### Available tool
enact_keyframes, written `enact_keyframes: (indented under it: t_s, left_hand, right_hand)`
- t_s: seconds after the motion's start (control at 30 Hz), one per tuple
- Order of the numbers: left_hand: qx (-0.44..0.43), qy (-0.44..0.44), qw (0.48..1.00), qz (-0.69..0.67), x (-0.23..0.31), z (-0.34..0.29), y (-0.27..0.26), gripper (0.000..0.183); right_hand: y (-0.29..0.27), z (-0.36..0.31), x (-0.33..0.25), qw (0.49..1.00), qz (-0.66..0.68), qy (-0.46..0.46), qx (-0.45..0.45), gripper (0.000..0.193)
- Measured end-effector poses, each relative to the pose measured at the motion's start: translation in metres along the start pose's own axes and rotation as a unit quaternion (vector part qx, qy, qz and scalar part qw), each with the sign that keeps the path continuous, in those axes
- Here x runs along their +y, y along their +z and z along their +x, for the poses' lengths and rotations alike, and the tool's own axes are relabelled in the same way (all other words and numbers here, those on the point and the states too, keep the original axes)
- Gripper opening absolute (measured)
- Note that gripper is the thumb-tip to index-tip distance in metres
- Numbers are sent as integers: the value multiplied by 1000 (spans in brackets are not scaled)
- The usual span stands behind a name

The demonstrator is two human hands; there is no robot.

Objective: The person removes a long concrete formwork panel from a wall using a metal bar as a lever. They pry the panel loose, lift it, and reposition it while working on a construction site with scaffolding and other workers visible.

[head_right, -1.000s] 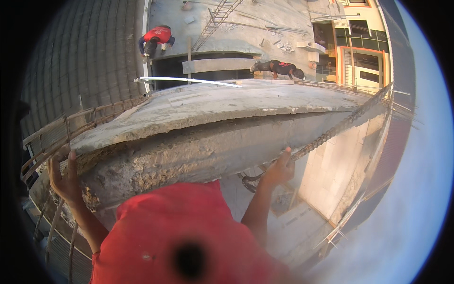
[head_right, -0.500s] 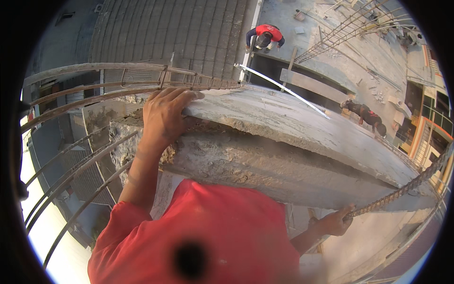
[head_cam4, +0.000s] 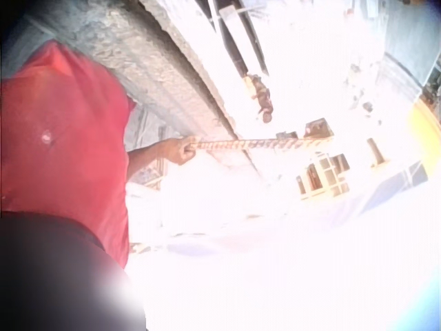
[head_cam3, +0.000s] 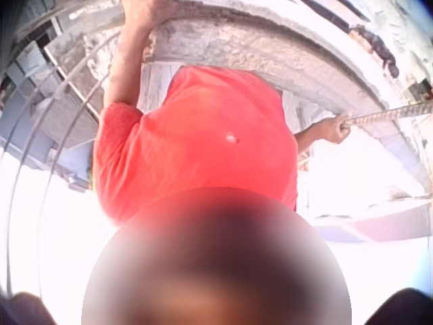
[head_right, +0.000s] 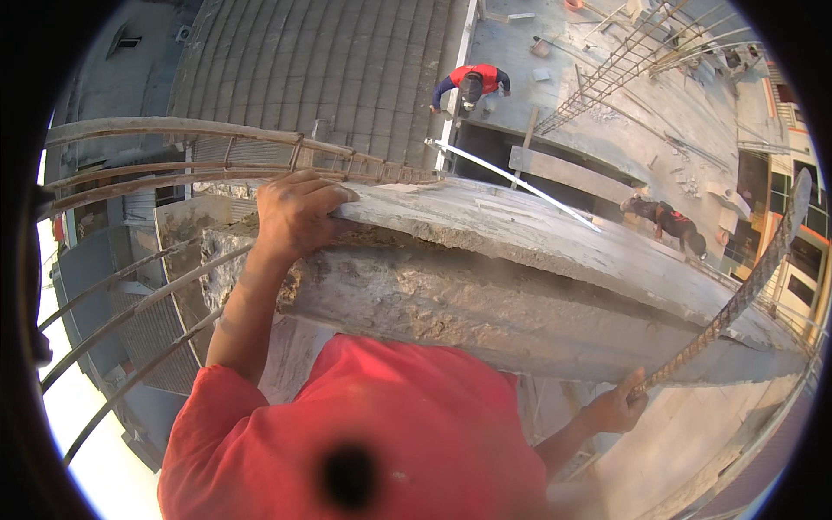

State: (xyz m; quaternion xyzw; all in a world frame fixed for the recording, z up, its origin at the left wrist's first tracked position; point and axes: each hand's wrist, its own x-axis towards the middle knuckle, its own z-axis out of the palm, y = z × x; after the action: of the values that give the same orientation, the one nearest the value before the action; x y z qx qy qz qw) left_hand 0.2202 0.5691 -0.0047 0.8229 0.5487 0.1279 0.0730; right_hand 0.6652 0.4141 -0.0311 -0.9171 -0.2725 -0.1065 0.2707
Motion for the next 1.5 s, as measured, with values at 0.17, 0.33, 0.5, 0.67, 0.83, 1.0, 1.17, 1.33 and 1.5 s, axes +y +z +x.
enact_keyframes:
  t_s: [0.17,0.33,0.5,0.67,0.83,1.0,1.17,1.33,1.5]
  left_hand:
    - [-40,-68,997,10,9,6,-5,39]
    - [-87,-113,990,-23,17,15,-33,46]
    - [269,-208,899,-275,28,-19,-72,27]
    - [530,-346,695,-341,6,-17,-74,29]
    - [570,-521,567,-286,-38,-1,-73,33]
    - [591,-608,483,-217,-105,-28,-78,29]
    - [569,-635,484,-198,-186,-45,-80,28]
    - [397,-699,559,-203,-229,-41,-58,28]
    - [108,-752,631,-159,-249,-47,-52,28]
  right_hand:
    - [1,3,0,1000,-26,-9,6,58]
    - [-2,5,8,999,-41,-14,2,60]
    - [-5,8,28,995,-89,-31,34,62]
    - [0,29,48,990,-136,21,22,69]
    - [10,44,49,986,-132,99,15,72]
    - [18,44,51,977,-74,196,43,71]
    - [23,43,59,973,-151,164,64,63]
    - [21,40,56,973,-48,214,68,60]
    - [19,39,44,967,-43,243,63,59]
